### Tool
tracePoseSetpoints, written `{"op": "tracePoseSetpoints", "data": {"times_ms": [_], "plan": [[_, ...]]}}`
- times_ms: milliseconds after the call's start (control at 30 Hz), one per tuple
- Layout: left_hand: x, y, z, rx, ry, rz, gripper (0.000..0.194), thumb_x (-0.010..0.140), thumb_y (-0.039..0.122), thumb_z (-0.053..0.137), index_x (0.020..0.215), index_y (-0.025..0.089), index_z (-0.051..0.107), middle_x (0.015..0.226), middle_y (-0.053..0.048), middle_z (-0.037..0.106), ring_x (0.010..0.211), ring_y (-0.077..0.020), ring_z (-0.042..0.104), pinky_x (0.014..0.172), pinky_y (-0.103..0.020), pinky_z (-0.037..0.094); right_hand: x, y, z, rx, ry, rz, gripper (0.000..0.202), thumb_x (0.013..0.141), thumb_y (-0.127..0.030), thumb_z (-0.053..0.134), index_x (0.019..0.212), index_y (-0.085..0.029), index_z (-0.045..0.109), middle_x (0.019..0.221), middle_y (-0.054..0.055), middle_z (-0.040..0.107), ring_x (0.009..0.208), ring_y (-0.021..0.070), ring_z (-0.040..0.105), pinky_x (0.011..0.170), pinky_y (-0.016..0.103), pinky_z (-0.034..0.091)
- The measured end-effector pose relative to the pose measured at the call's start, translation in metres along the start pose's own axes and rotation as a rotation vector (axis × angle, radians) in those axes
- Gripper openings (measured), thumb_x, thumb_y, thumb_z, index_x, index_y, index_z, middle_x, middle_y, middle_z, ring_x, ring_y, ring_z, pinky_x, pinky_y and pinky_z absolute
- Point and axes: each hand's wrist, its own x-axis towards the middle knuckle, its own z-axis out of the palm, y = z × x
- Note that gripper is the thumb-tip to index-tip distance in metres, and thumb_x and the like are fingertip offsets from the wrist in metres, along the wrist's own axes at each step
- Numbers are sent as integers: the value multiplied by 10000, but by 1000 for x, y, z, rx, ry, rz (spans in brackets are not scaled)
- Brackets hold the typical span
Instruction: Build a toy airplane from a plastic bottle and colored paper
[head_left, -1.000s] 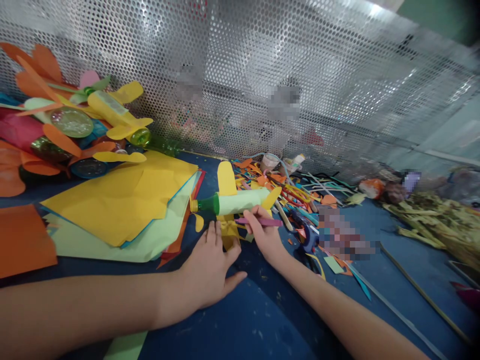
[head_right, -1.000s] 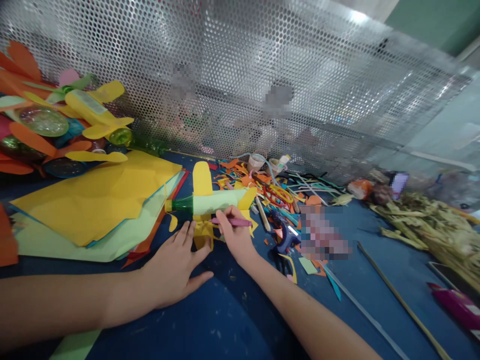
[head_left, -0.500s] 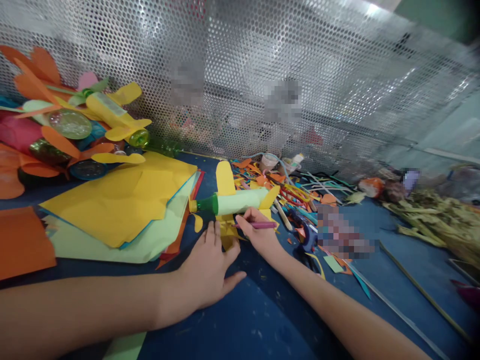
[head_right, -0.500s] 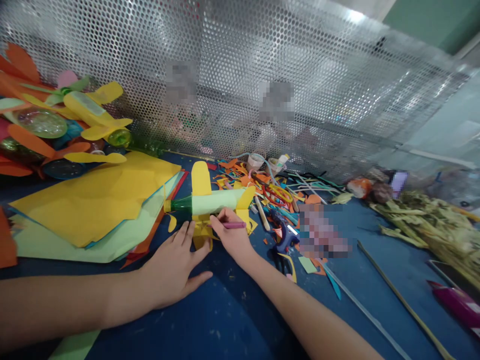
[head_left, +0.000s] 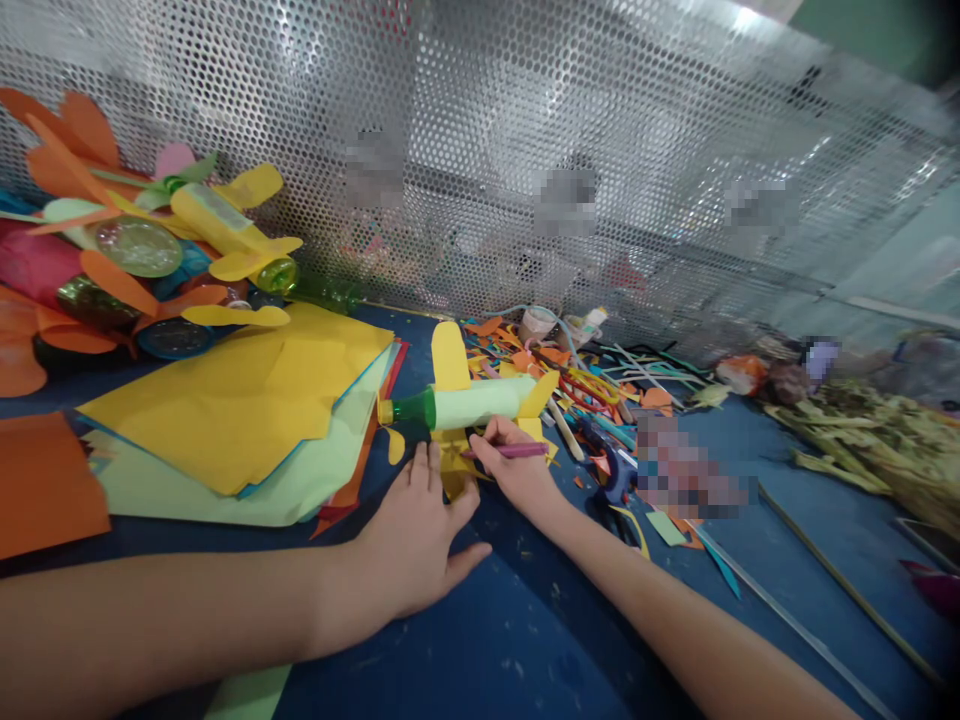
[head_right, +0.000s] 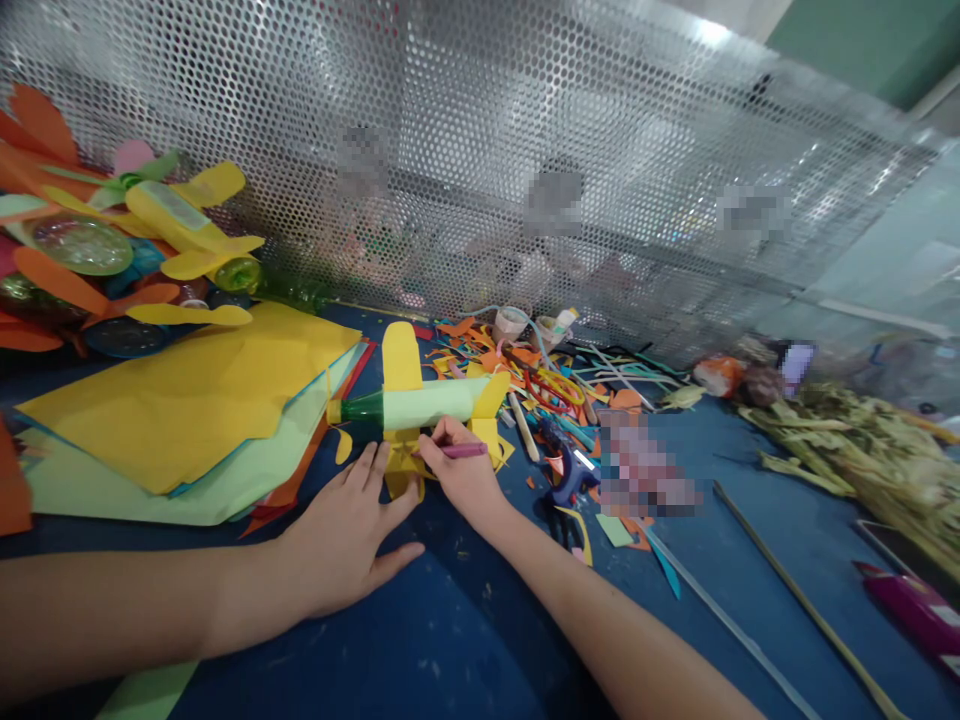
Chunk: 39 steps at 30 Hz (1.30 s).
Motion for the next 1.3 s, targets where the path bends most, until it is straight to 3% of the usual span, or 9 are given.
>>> {"op": "tracePoseSetpoints", "data": {"times_ms": [467,600,800,900,1300], "plan": [[0,-2,3,-1,26,6,534,835,533,384,1194,162,519,1318,-234,436,1244,-416,332,951,-520,322,-1,-5,-1,-15,-4,-3,264,785,-356,547,618,-221,394,532,-56,424,501,121,430,521,255,407],[-1,-2,5,10,35,4,538,833,541,378,1202,173,514,1312,-219,447,1243,-414,334,940,-516,338,-1,-6,-1,72,-64,-2,276,780,-357,553,614,-221,378,512,-70,403,468,109,414,540,260,432],[0,-1,2,19,24,7,547,832,538,376,1188,153,530,1291,-260,450,1228,-445,336,934,-523,342,-2,-7,-1,-11,-13,-6,255,782,-339,545,613,-220,397,517,-58,422,472,113,409,467,236,347],[0,0,2,17,17,5,550,832,539,374,1199,157,524,1295,-250,451,1230,-439,335,936,-519,347,-3,-8,-1,41,-56,10,263,781,-339,547,612,-221,383,512,-62,422,471,114,428,481,237,359],[0,-1,2,18,24,12,547,838,531,371,1192,145,528,1282,-296,437,1220,-465,332,932,-520,346,0,-3,-3,-49,14,-12,264,767,-281,533,590,-222,347,537,-68,331,495,114,371,503,243,366]]}}
